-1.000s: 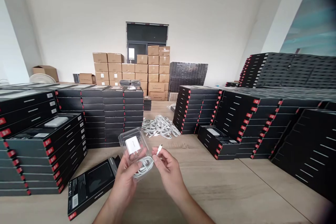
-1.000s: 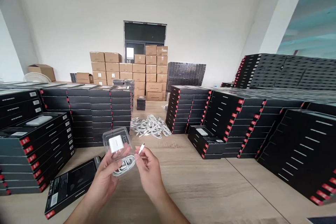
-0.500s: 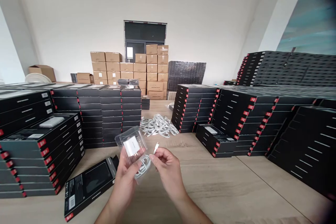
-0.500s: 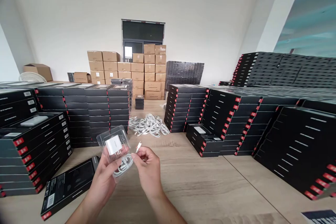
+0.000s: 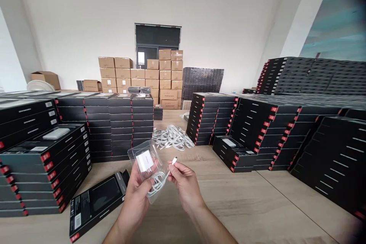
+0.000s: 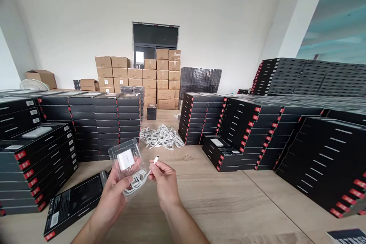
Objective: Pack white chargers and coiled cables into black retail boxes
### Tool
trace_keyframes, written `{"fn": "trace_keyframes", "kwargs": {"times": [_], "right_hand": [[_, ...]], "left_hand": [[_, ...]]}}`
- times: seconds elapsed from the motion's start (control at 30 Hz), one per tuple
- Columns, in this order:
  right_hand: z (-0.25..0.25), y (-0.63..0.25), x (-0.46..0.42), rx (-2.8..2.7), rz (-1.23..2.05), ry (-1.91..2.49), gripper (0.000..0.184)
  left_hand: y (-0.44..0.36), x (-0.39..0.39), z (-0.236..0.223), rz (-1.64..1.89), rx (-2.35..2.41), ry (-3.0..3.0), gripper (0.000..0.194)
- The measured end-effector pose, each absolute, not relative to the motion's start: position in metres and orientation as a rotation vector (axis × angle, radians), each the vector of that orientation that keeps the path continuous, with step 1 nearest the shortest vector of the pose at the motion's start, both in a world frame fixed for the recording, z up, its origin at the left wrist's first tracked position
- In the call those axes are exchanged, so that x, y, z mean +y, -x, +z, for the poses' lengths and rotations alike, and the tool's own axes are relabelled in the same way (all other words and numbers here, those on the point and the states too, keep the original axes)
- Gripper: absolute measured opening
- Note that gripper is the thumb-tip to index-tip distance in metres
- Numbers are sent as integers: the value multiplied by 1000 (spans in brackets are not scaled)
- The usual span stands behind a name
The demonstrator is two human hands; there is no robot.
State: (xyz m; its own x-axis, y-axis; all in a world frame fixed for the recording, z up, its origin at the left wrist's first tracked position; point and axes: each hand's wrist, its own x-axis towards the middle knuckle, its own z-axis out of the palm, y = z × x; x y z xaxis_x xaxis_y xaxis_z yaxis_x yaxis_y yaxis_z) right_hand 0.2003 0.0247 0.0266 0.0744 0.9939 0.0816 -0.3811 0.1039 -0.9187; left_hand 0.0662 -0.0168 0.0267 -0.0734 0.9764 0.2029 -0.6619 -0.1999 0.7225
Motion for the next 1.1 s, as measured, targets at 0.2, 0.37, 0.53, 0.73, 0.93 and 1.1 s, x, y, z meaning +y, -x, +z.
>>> {"fn": "trace_keyframes", "kwargs": {"times": [0.2,0.37,0.53,0.73,0.93,1.1], "right_hand": [[31,-197,22,-902,1260,846,42],[38,-193,14,-1099,1042,867,28],[41,-194,10,-1362,908,937,18],[43,-196,9,-1485,856,968,15],[40,-197,12,-1459,680,1031,20],[39,-199,12,-1616,464,1104,20]], "left_hand": [[-68,-14,21,1595,527,-863,63],[-73,-16,21,1553,534,-954,58],[-72,-18,22,1507,537,-944,54],[-74,-15,18,1556,568,-885,48],[-75,-16,21,1591,587,-821,47],[-74,-15,21,1637,606,-847,48]]}}
